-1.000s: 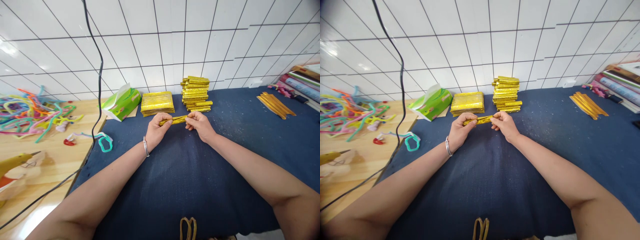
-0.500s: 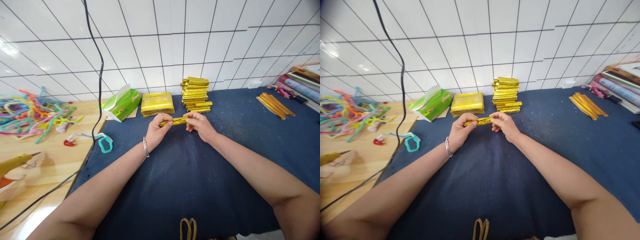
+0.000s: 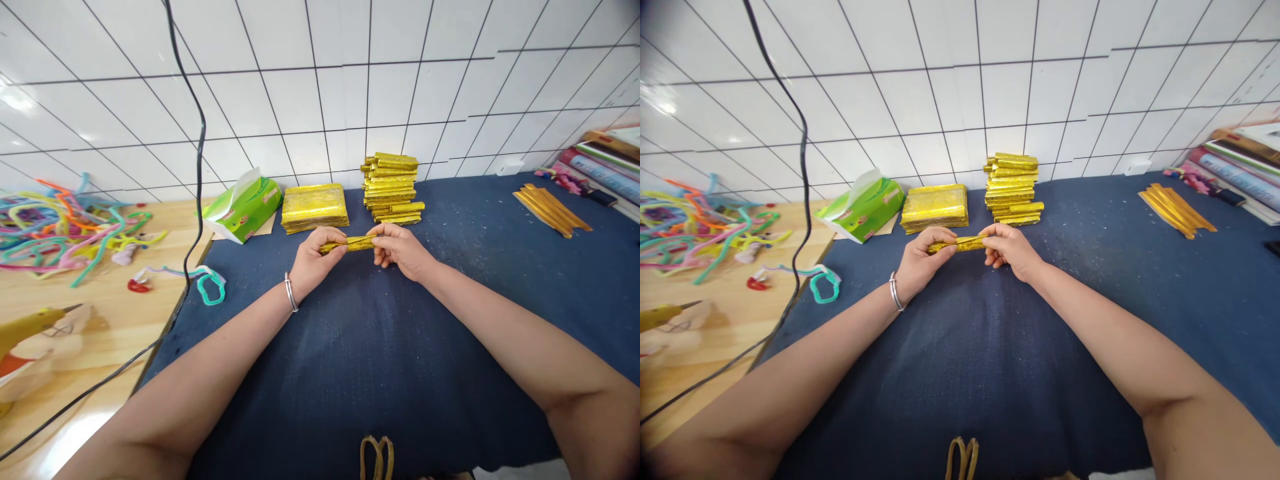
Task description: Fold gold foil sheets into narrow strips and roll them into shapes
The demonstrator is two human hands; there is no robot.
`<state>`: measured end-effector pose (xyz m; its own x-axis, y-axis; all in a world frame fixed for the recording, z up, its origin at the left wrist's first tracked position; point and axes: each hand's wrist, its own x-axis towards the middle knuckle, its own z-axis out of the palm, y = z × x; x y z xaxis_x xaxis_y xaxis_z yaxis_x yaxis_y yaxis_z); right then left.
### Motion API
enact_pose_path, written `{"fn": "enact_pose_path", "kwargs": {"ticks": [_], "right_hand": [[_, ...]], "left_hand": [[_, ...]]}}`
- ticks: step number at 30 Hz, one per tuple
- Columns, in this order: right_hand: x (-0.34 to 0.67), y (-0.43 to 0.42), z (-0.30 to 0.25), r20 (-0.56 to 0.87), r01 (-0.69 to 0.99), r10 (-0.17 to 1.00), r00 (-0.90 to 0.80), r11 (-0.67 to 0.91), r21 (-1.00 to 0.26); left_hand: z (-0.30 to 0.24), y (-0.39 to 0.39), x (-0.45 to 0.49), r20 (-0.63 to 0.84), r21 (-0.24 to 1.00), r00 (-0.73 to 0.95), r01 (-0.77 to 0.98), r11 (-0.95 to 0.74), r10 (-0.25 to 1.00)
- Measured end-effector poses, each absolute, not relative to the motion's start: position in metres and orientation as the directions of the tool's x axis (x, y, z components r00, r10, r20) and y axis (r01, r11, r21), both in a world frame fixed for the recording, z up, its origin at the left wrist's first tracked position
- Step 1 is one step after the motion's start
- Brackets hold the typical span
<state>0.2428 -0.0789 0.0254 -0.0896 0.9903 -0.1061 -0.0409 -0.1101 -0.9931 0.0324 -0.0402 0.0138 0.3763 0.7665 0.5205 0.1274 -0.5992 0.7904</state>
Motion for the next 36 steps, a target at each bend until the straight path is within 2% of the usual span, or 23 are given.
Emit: {"fn": "enact_pose_path", "kwargs": {"ticks": [4,7,10,19,23,30,36], "right_hand": [[0.243,-0.079,0.025,-0.058,0.040,0.996,-0.071,-0.055,-0.998],[0.244,-0.079,0.026,0.015,0.134,0.998,-0.068,0.024,-0.991],[0.244,-0.079,0.030,0.064,0.186,0.995,-0.081,0.078,-0.979],[0.240,-0.083,0.032,0.098,0.304,0.986,-0.136,0.136,-0.943],[0.233,-0.086,0.029,0.114,0.278,0.989,-0.092,0.135,-0.951],[0.225,-0.088,0.022,0.113,0.071,0.994,-0.008,0.113,-0.991],[0.225,-0.090,0.023,0.136,0.052,0.991,-0.009,0.136,-0.989]], "left_hand": [[0.014,-0.040,0.030,0.434,0.866,0.412,0.055,-0.497,0.801],[0.014,-0.040,0.028,0.300,0.950,0.455,-0.061,-0.307,0.838],[0.015,-0.041,0.027,0.184,0.982,0.511,-0.132,-0.135,0.839],[0.024,-0.043,0.026,-0.082,0.978,0.722,-0.075,0.195,0.687],[0.026,-0.048,0.030,-0.105,0.975,0.737,-0.057,0.216,0.668],[0.024,-0.050,0.034,-0.026,0.980,0.683,-0.126,0.152,0.730],[0.021,-0.051,0.035,0.048,0.992,0.665,-0.121,0.044,0.745]]}}
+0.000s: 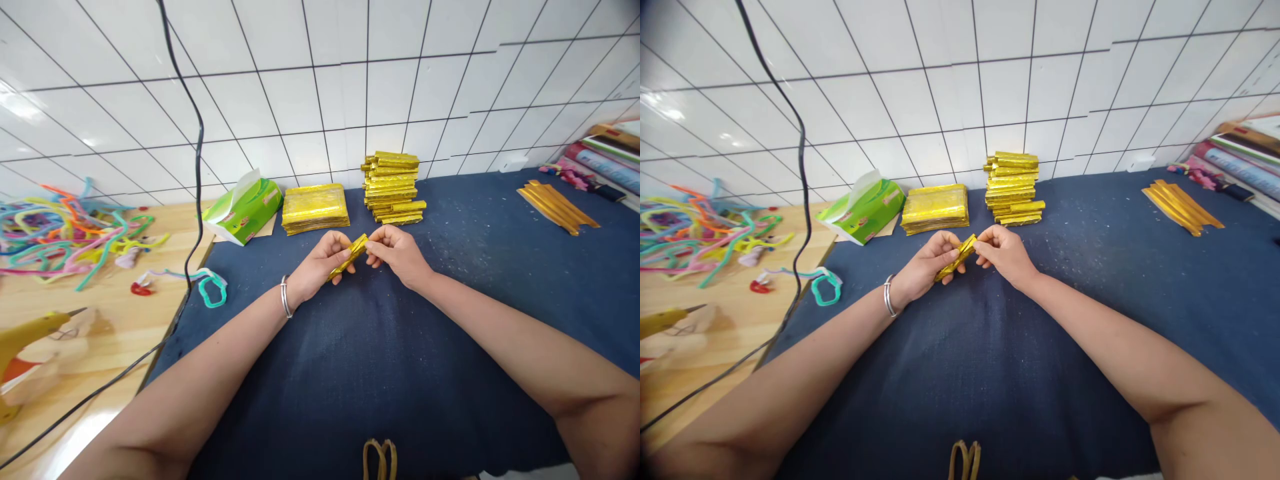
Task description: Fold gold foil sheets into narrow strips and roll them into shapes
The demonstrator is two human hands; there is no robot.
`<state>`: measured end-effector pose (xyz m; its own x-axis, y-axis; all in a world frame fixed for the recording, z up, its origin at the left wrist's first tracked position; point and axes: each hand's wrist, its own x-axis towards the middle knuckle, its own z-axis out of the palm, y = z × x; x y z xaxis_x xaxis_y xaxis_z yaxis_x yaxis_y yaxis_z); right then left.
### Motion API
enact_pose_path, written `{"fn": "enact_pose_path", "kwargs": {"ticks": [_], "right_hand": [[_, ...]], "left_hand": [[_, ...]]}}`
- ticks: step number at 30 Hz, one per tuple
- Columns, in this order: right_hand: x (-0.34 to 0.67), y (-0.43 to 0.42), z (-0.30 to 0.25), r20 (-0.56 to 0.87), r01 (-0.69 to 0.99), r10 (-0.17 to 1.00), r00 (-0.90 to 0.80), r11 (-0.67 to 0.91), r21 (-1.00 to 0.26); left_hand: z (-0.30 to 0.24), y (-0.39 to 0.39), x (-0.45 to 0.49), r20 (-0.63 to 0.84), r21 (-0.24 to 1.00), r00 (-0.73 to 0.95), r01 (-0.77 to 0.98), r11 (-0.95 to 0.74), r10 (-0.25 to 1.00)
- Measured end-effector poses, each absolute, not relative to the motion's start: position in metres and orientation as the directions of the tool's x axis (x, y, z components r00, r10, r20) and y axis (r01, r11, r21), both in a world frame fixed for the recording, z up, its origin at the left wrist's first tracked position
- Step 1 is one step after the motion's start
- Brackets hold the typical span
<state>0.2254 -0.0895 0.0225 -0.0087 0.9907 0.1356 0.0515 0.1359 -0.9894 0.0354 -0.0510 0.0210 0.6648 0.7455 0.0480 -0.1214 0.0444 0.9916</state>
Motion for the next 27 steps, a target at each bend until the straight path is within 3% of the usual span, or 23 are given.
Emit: {"fn": "enact_pose_path", "kwargs": {"ticks": [9,16,22,27], "right_hand": [[0.226,-0.089,0.022,0.112,0.051,0.994,0.015,0.111,-0.993],[0.224,-0.090,0.022,0.087,0.026,0.995,0.040,0.086,-0.996],[0.225,-0.089,0.022,0.078,-0.011,0.994,0.075,0.079,-0.997],[0.227,-0.087,0.019,0.077,-0.022,0.996,0.054,0.079,-0.997]], "left_hand": [[0.009,-0.047,0.037,0.184,0.969,0.637,0.012,-0.248,0.748],[0.002,-0.047,0.038,0.319,0.847,0.590,0.174,-0.502,0.742],[0.003,-0.048,0.036,0.347,0.759,0.584,0.285,-0.585,0.734],[0.005,-0.047,0.035,0.377,0.728,0.611,0.269,-0.631,0.696]]}}
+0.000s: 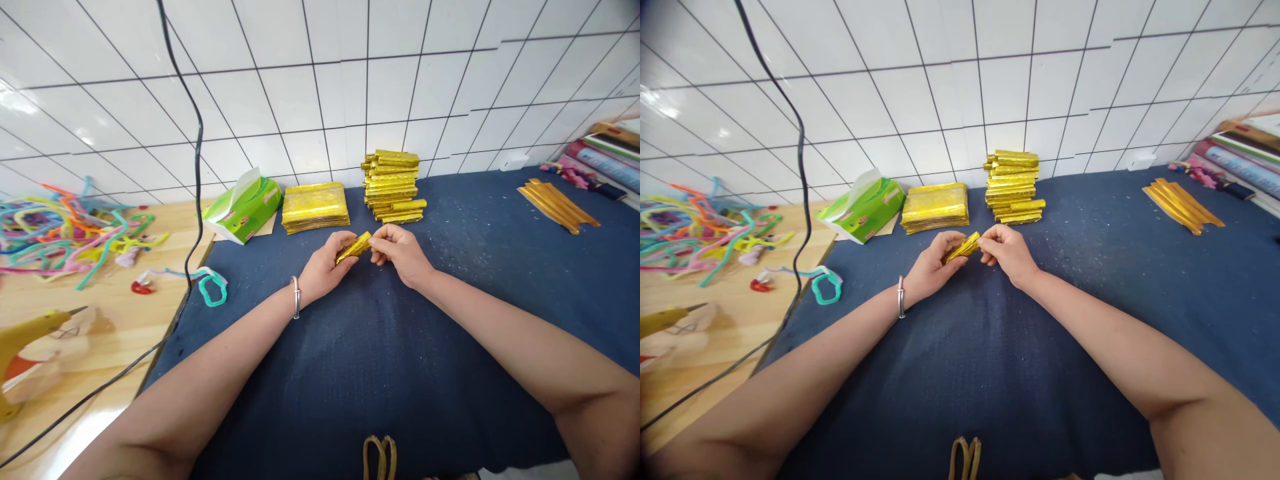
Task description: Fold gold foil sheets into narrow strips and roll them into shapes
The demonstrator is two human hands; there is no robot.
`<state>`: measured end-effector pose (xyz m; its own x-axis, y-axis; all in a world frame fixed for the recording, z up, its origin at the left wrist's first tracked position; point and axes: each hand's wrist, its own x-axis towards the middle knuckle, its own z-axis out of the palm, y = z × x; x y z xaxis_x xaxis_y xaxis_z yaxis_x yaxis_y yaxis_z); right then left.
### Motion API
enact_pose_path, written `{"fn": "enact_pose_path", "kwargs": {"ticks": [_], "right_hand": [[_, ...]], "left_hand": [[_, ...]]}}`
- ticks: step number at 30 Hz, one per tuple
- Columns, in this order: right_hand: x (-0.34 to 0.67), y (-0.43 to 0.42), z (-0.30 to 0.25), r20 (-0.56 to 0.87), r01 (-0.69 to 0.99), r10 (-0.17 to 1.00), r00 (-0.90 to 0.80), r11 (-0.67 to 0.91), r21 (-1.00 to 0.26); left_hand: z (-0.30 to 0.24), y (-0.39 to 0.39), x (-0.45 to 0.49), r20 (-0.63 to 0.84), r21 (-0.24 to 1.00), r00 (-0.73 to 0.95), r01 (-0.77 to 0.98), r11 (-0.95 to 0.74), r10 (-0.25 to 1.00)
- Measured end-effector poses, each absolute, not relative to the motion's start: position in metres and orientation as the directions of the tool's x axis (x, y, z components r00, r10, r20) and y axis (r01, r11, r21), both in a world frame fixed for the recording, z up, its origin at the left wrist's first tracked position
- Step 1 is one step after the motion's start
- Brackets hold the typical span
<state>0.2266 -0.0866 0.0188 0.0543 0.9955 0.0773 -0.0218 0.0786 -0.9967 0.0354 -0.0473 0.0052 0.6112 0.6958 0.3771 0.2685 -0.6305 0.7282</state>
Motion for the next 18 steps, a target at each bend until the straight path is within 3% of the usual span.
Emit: {"fn": "enact_pose_path", "kwargs": {"ticks": [11,14,18], "right_hand": [[0.2279,-0.0859,0.0159,0.107,-0.010,0.994,0.009,0.107,-0.994],[0.2298,-0.0853,0.0184,0.157,0.080,0.987,-0.030,0.159,-0.984],[0.2354,-0.0822,0.0171,0.237,0.162,0.970,-0.060,0.244,-0.956]], "left_hand": [[0.0089,-0.0465,0.0323,0.385,0.661,0.629,0.324,-0.677,0.676],[0.0077,-0.0435,0.0307,0.354,0.729,0.636,0.271,-0.628,0.686],[0.0041,-0.0387,0.0303,0.256,0.889,0.666,0.122,-0.441,0.700]]}}
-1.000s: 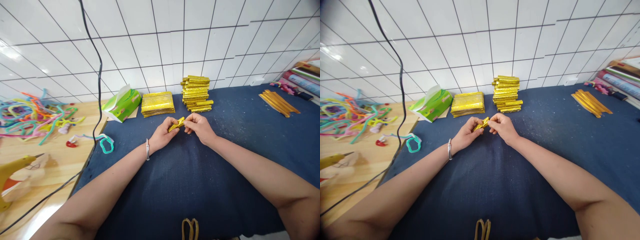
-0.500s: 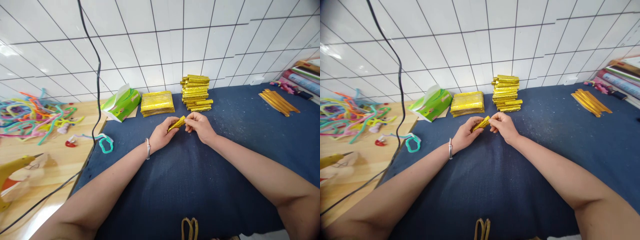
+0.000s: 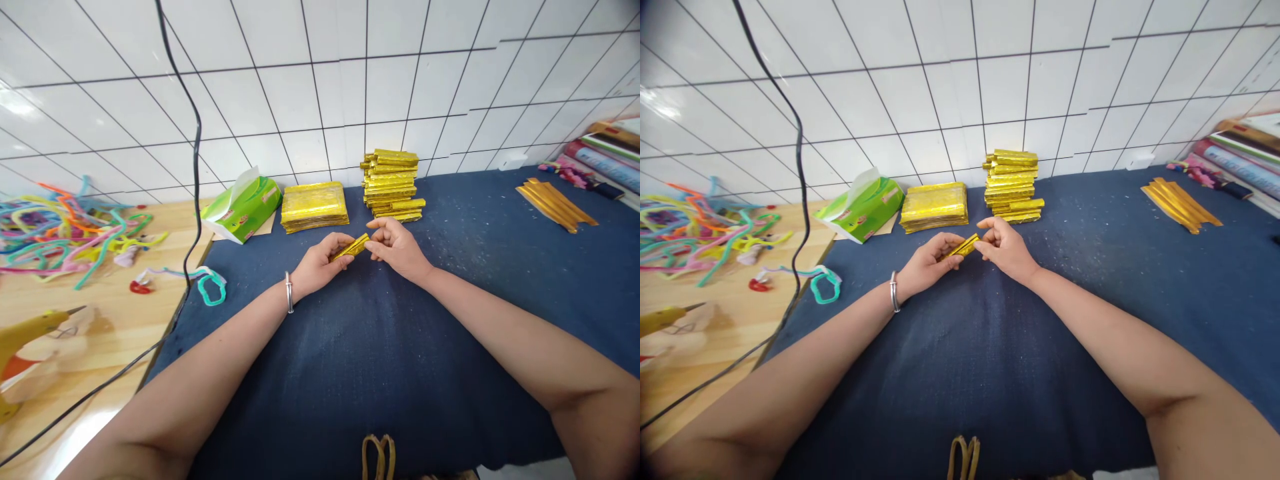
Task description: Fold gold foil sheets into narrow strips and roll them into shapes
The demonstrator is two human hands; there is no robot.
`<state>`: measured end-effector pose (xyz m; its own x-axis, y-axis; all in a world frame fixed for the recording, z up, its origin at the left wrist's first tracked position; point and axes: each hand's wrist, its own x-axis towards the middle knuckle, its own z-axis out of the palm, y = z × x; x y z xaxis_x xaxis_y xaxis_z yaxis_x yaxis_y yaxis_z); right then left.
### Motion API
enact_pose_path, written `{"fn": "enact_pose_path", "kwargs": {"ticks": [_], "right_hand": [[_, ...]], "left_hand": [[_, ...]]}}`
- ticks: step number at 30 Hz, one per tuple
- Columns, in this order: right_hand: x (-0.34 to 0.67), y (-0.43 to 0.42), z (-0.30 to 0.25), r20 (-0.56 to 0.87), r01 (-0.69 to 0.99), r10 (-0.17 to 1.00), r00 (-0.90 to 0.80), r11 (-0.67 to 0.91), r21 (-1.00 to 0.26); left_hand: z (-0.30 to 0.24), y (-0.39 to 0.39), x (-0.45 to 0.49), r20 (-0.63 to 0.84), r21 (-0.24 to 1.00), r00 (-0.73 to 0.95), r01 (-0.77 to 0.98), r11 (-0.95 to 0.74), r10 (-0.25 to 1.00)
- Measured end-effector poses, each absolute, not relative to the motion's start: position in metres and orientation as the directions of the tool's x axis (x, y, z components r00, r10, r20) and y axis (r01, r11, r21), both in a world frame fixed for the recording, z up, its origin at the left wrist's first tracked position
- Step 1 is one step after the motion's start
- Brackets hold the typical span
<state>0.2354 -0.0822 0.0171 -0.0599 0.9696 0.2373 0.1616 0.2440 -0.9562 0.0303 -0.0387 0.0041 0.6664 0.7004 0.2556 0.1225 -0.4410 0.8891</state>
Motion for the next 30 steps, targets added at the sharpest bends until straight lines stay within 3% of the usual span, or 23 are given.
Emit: {"fn": "enact_pose_path", "kwargs": {"ticks": [3,9,14,20,25,30], "right_hand": [[0.239,-0.079,0.014,0.271,0.215,0.956,-0.111,0.289,-0.933],[0.239,-0.078,0.012,0.245,0.196,0.964,-0.106,0.262,-0.945],[0.236,-0.080,0.015,0.215,0.164,0.972,-0.095,0.228,-0.960],[0.237,-0.082,0.016,0.213,0.260,0.972,-0.101,0.232,-0.937],[0.237,-0.082,0.012,0.310,0.559,0.936,-0.167,0.349,-0.752],[0.234,-0.080,0.008,0.389,0.717,0.872,-0.298,0.473,-0.512]], "left_hand": [[0.004,-0.037,0.031,0.212,0.942,0.683,0.046,-0.331,0.698],[0.008,-0.038,0.030,0.188,0.958,0.693,0.027,-0.286,0.696],[0.008,-0.037,0.028,0.238,0.890,0.686,0.129,-0.436,0.688],[0.012,-0.037,0.024,0.301,0.685,0.692,0.322,-0.653,0.657],[0.011,-0.030,0.017,0.309,0.519,0.774,0.350,-0.780,0.553],[0.009,-0.017,0.008,0.346,0.409,0.840,0.265,-0.873,0.418]]}}
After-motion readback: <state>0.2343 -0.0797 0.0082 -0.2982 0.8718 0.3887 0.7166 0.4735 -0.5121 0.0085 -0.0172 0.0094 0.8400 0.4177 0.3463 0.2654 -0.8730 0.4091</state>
